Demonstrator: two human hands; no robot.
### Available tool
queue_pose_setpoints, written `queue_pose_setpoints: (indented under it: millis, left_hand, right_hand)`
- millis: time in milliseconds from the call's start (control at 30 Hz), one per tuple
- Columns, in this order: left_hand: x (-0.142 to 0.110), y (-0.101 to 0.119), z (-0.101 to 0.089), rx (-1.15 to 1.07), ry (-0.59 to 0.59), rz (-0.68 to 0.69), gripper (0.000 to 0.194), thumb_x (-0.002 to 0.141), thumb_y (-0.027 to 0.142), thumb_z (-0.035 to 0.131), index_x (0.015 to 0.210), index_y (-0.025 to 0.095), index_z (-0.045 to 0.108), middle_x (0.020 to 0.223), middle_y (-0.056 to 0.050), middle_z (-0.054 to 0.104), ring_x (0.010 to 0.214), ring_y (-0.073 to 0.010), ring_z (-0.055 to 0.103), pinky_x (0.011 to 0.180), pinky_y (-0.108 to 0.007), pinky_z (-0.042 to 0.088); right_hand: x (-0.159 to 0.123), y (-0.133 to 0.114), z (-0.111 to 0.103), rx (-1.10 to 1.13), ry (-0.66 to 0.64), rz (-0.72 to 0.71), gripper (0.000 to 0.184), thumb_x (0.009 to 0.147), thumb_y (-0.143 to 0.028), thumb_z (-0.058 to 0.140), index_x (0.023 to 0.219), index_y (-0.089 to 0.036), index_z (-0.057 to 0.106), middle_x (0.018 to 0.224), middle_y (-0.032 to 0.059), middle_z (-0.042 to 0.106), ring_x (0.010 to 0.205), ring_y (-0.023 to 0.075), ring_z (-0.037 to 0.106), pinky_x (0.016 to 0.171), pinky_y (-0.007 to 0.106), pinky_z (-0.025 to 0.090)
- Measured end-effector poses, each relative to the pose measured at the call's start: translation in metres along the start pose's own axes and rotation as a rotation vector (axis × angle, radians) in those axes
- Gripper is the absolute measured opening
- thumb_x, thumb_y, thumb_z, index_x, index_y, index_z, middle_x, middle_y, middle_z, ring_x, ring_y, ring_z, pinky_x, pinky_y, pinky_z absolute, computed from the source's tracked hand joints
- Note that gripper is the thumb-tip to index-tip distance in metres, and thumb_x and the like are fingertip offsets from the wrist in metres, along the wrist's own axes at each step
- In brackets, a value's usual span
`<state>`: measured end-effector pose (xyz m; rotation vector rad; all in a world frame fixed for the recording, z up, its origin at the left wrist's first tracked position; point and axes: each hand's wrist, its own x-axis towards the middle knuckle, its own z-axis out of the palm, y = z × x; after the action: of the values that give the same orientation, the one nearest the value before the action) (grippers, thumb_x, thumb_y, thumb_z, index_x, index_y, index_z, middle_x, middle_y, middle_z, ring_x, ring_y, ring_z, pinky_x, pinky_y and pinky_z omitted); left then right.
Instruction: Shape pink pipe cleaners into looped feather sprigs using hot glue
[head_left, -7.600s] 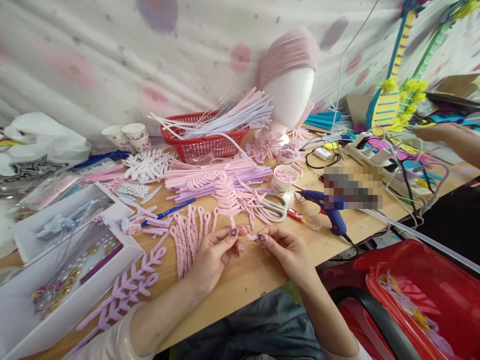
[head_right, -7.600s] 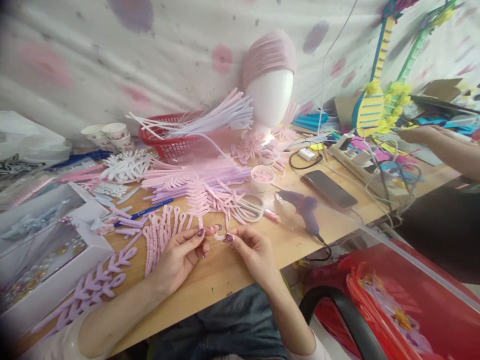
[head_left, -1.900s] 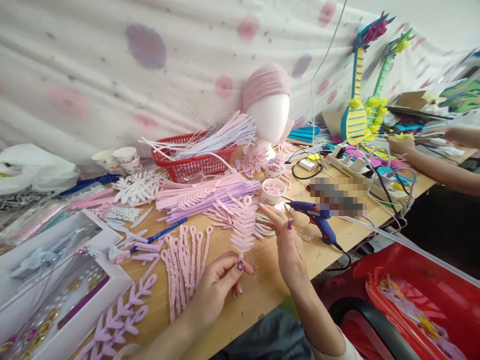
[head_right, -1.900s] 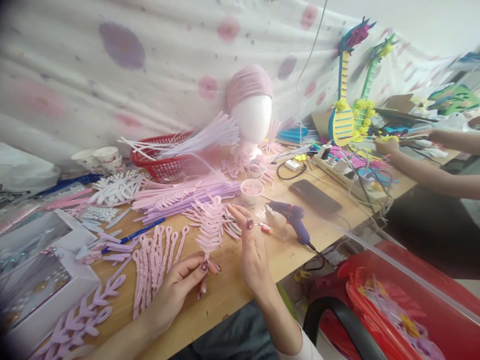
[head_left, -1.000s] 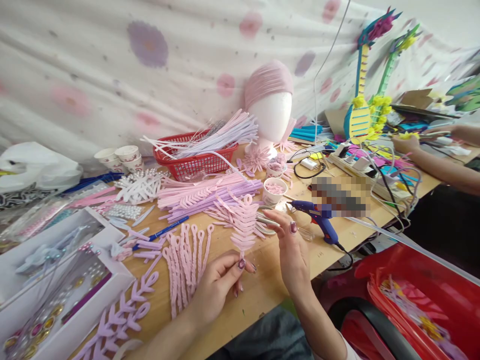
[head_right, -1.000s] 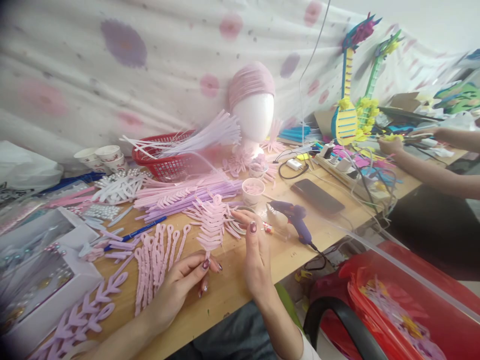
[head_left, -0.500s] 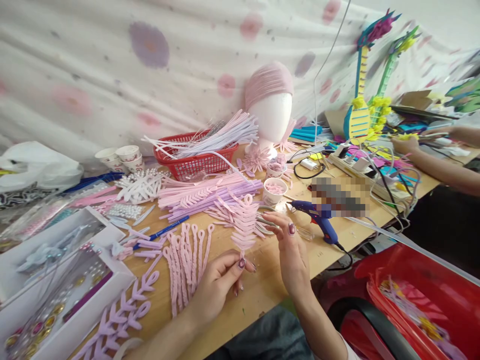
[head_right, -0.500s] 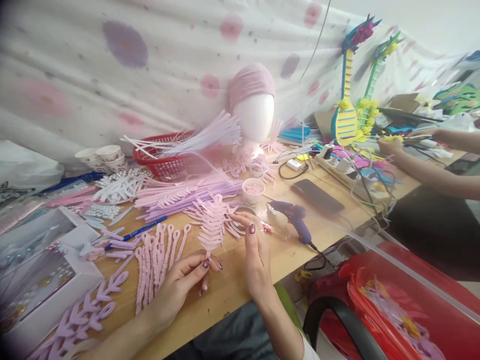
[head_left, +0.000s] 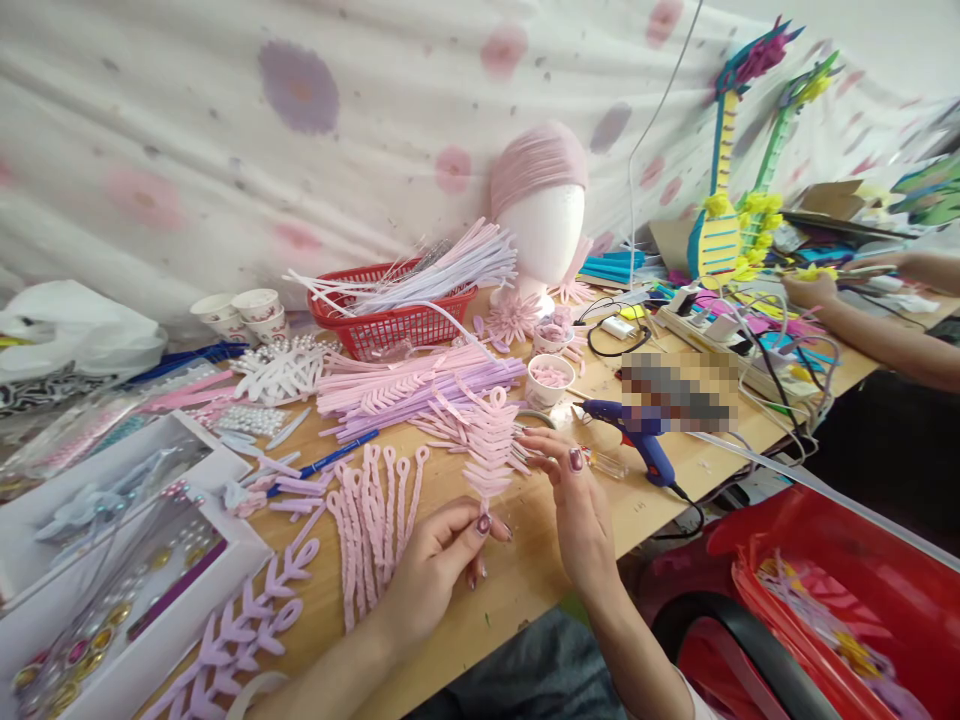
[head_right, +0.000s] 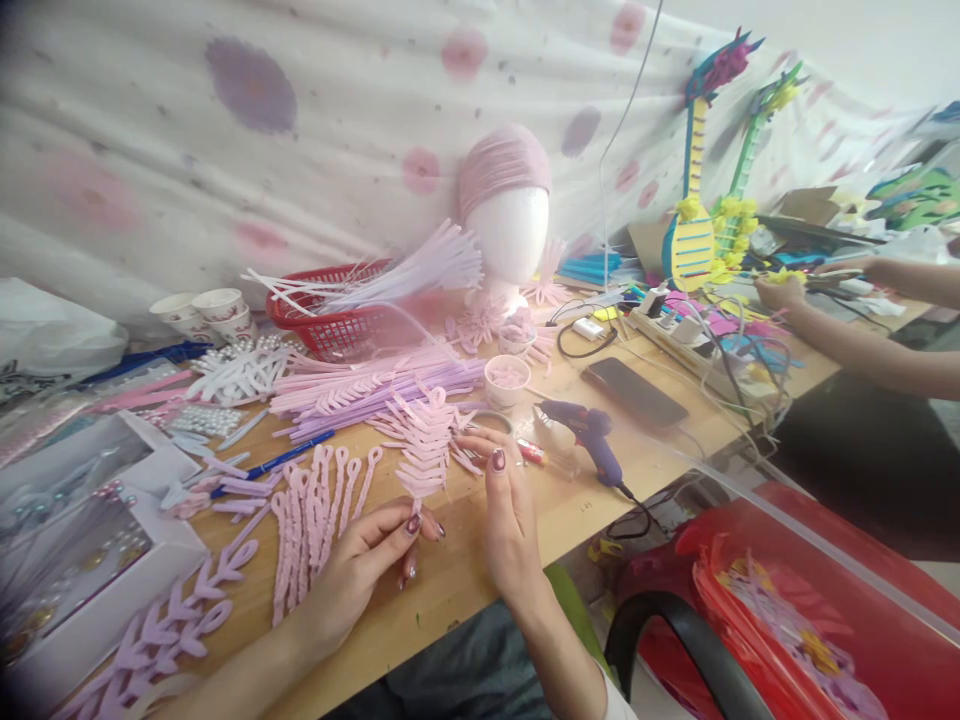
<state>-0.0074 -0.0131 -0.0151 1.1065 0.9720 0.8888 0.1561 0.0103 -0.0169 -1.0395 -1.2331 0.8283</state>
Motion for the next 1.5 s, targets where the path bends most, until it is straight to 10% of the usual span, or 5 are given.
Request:
queue_pose_setpoints:
  millis: [1500]
  left_hand:
    - [0.000,0.005,0.002,-0.013,0.010,-0.013,0.037,0.081,0.050,0.061,0.080,0.014,0.072,0.073,-0.003,0.057,0.056,-0.0106,0.049,0.054,-0.024,0.040]
  right_hand:
    - [-0.012,0.002,-0.005,-0.050,-0.009,-0.016,0.041,0.100,-0.041,0.032,0.091,-0.025,0.068,0.113,0.0066,0.056,0.113,0.0239,0.051,0.100,0.043,0.037]
